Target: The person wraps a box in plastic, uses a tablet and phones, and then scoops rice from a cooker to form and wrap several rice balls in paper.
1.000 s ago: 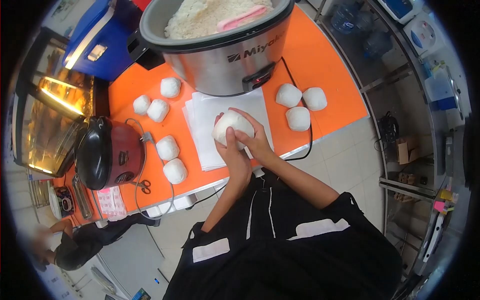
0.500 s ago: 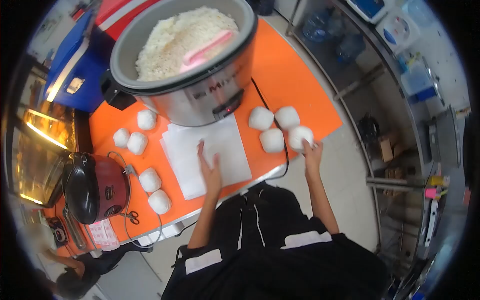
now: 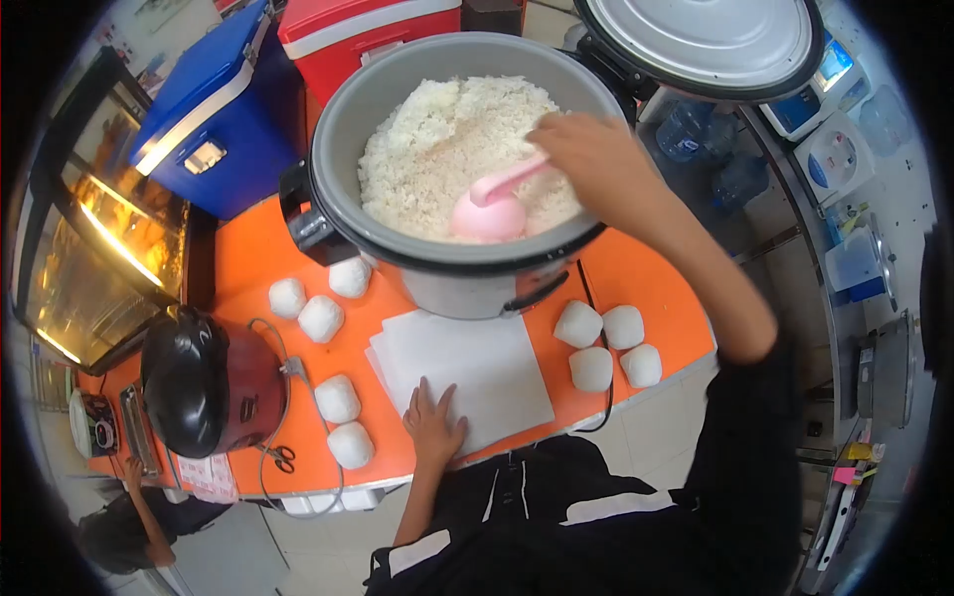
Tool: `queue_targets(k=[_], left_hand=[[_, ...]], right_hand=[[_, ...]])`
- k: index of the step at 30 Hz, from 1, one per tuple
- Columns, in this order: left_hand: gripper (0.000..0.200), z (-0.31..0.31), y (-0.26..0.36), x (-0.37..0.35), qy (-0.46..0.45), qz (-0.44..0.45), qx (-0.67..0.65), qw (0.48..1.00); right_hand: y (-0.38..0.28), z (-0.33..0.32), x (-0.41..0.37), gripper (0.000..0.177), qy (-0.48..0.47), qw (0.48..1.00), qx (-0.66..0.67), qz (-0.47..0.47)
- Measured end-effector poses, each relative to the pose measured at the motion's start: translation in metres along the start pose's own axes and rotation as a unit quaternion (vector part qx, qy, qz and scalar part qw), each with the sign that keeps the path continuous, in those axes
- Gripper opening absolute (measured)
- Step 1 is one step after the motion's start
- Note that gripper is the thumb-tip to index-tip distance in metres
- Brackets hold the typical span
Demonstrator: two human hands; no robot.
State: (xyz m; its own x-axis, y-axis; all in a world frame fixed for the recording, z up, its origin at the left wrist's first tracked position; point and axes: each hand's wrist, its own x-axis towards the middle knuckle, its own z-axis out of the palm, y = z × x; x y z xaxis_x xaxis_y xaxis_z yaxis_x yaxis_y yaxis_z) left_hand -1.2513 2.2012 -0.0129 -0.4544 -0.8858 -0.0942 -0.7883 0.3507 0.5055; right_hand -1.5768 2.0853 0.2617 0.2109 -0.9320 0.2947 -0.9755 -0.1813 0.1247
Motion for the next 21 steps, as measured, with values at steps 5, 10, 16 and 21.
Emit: queue_targets(k=[5,10,16,21], left_hand=[[0.048,-0.048,-0.017,0.049,0.093,0.055,-0.086,0.990],[0.044,-0.164,0.003,0.144,0.345,0.037,-0.408,0.845],[0.054,-0.243,0.043,0.236,0.298,0.068,-0.455,0.836],[0.052,-0.241,0.054,0.244,0.285,0.060,-0.491,0.821]], right_hand=[[0.029,0.079,0.069,0.021,-0.337,0.925,0.065,-0.163],[0.009,0.069,0.062,0.026,-0.288,0.931,0.224,0.003],[-0.031,0.095,0.082,0.040,-0.234,0.801,0.374,0.405],[-0.042,0.129,0.101,0.042,-0.197,0.882,0.395,0.162]])
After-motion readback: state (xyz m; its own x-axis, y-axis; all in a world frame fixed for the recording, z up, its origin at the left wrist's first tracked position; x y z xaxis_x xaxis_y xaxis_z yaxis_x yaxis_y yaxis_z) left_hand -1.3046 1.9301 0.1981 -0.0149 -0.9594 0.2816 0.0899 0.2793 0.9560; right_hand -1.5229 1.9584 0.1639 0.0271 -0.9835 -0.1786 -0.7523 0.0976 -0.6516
